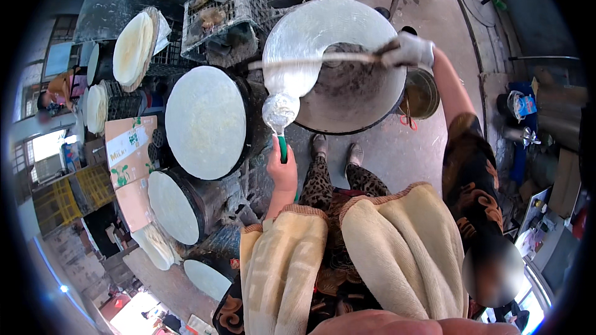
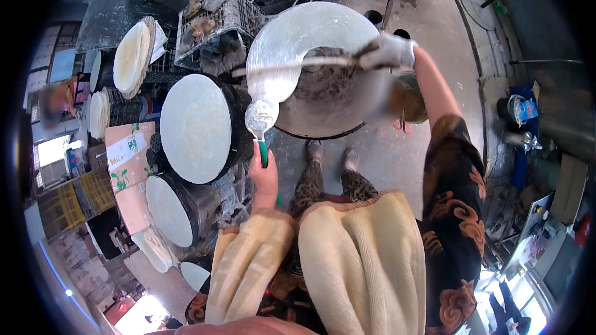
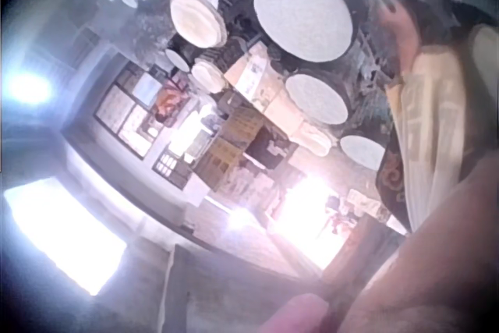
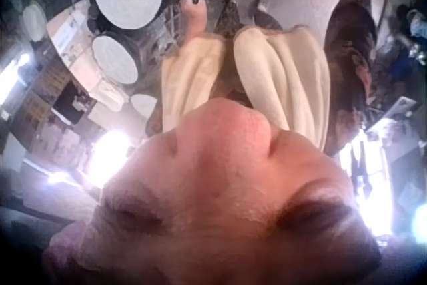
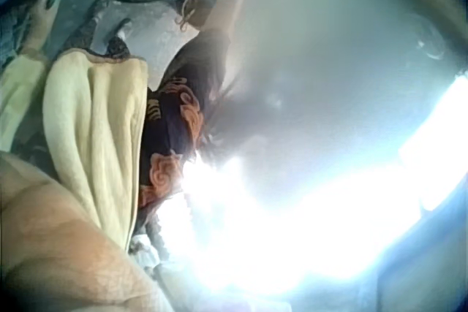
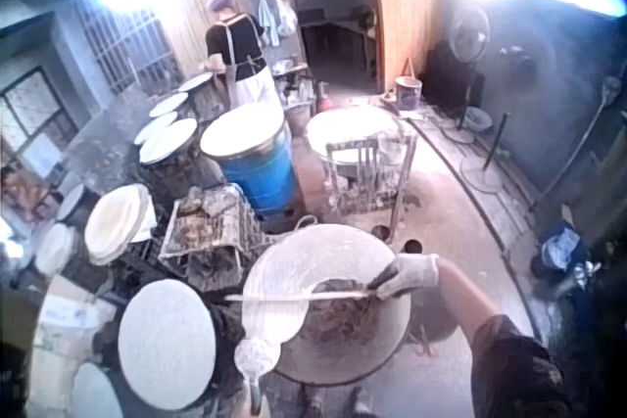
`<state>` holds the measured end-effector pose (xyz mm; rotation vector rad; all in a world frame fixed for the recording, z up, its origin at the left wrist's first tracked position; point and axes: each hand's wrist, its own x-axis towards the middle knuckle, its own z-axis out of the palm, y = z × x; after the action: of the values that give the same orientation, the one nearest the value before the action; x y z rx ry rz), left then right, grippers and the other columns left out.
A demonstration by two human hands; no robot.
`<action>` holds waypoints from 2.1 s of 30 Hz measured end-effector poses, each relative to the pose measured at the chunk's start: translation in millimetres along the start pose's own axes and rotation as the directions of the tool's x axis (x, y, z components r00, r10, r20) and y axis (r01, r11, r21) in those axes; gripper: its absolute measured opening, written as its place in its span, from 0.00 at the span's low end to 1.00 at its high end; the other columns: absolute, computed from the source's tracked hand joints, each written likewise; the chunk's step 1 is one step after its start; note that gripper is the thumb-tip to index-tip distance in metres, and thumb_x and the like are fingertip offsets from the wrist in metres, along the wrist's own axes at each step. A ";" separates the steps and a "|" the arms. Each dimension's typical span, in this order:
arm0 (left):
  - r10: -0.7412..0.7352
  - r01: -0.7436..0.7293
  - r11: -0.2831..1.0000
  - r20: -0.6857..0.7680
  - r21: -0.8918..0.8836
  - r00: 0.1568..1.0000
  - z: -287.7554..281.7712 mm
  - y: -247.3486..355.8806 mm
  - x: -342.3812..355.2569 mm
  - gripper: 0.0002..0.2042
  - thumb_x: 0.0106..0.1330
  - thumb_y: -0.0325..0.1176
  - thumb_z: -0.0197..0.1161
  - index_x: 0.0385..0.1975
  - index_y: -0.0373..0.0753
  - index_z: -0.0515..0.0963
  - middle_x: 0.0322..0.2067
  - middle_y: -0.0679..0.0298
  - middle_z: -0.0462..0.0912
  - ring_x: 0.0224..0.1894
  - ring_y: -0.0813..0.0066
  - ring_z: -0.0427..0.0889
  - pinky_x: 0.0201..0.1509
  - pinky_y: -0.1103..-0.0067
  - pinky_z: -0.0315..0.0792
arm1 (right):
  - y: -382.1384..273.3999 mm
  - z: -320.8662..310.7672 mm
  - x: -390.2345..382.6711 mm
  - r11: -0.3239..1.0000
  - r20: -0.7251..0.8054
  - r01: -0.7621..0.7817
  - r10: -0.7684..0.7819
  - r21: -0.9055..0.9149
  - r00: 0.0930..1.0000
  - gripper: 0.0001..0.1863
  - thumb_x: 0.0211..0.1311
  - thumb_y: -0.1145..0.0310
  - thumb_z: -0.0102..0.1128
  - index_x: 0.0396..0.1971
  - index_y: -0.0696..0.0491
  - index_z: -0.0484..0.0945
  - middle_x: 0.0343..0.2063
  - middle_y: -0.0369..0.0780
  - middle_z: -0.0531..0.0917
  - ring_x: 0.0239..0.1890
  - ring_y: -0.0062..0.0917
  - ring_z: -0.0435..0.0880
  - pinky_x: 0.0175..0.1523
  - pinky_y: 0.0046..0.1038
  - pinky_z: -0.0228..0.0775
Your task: The person scoops white batter from a large metal bowl and pours it onto a hot circular griddle. Using a wooden spreader, they swirl the batter to form a thin crepe. Once cooked, the person lifts the crepe and places it onto a stack of finished crepes. This process is repeated continuously throughout the clip.
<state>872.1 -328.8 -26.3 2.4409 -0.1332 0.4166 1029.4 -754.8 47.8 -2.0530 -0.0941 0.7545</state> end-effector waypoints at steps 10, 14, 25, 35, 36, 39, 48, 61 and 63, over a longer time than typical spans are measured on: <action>0.223 -0.248 0.966 0.246 0.073 0.943 -23.7 26.9 -21.7 0.26 0.54 0.26 0.65 0.56 0.45 0.72 0.24 0.61 0.74 0.22 0.61 0.77 0.24 0.70 0.72 | -24.9 -29.0 18.2 0.994 0.321 -0.107 0.111 -0.030 0.941 0.25 0.51 0.56 0.65 0.47 0.55 0.80 0.22 0.31 0.79 0.18 0.12 0.71 0.20 0.18 0.62; 0.294 -0.276 0.956 0.365 -0.101 0.883 -22.5 45.1 -14.6 0.27 0.51 0.24 0.66 0.54 0.46 0.74 0.23 0.62 0.73 0.21 0.60 0.76 0.24 0.71 0.72 | -18.5 -25.8 53.4 0.979 0.129 -0.171 0.156 0.112 0.979 0.21 0.54 0.55 0.64 0.44 0.52 0.81 0.18 0.29 0.76 0.14 0.11 0.67 0.16 0.16 0.53; -0.385 0.394 0.413 0.234 -0.821 0.893 -71.0 71.2 90.2 0.10 0.67 0.32 0.55 0.46 0.39 0.69 0.20 0.69 0.72 0.14 0.85 0.66 0.14 0.88 0.60 | -11.3 -39.8 57.5 0.986 0.222 -0.165 0.167 -0.028 0.961 0.21 0.54 0.60 0.63 0.46 0.54 0.80 0.17 0.32 0.76 0.13 0.11 0.66 0.16 0.18 0.56; -0.610 0.282 0.298 0.045 -0.912 0.791 -129.7 51.5 96.0 0.13 0.71 0.42 0.48 0.29 0.40 0.67 0.20 0.68 0.71 0.17 0.84 0.67 0.15 0.88 0.60 | -0.7 -58.1 44.8 0.987 0.242 -0.104 0.132 -0.125 0.961 0.19 0.53 0.62 0.64 0.43 0.56 0.81 0.20 0.30 0.77 0.15 0.11 0.68 0.17 0.17 0.59; -0.594 0.283 0.277 0.068 -0.918 0.802 -131.0 49.9 93.1 0.13 0.72 0.42 0.48 0.28 0.40 0.67 0.20 0.68 0.70 0.17 0.84 0.66 0.15 0.88 0.60 | 1.6 -47.3 53.1 0.997 0.199 -0.075 0.075 -0.010 0.977 0.20 0.52 0.61 0.65 0.45 0.55 0.81 0.20 0.30 0.77 0.17 0.11 0.69 0.18 0.17 0.59; -0.592 0.298 0.197 0.129 -0.934 0.795 -138.1 51.9 89.6 0.15 0.72 0.41 0.47 0.24 0.41 0.63 0.18 0.69 0.64 0.15 0.84 0.61 0.16 0.87 0.57 | -22.2 -36.0 42.5 0.963 0.359 -0.234 0.267 -0.133 0.894 0.21 0.51 0.60 0.66 0.45 0.53 0.80 0.22 0.29 0.78 0.19 0.11 0.71 0.19 0.17 0.61; -0.401 0.332 -0.085 0.337 -0.940 0.852 -167.4 1.7 91.8 0.16 0.72 0.42 0.47 0.23 0.41 0.63 0.16 0.72 0.62 0.13 0.87 0.58 0.14 0.87 0.56 | 84.8 2.0 -181.0 0.799 -0.304 -0.331 0.196 -0.502 0.932 0.16 0.48 0.64 0.64 0.37 0.56 0.81 0.28 0.40 0.85 0.27 0.21 0.82 0.31 0.26 0.74; -0.140 0.386 -0.374 0.463 -0.843 0.875 -214.9 1.6 83.4 0.13 0.72 0.37 0.48 0.46 0.32 0.66 0.21 0.68 0.66 0.11 0.89 0.59 0.11 0.90 0.57 | -90.0 354.0 -70.1 0.864 -0.601 -0.486 0.462 0.136 0.652 0.19 0.63 0.53 0.46 0.47 0.50 0.70 0.33 0.55 0.81 0.39 0.50 0.80 0.45 0.47 0.70; -0.095 0.426 -0.357 0.486 -0.831 0.869 -228.6 -10.1 79.2 0.11 0.72 0.38 0.48 0.33 0.35 0.65 0.18 0.69 0.64 0.10 0.89 0.59 0.10 0.90 0.57 | -63.4 349.6 -90.8 0.812 -0.663 -0.574 0.490 0.110 0.567 0.19 0.62 0.54 0.46 0.48 0.48 0.70 0.32 0.54 0.81 0.37 0.50 0.80 0.44 0.47 0.70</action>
<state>888.8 -178.2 162.6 0.5921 0.0606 -0.2546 778.8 -490.6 3.8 -2.3720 0.9718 0.2964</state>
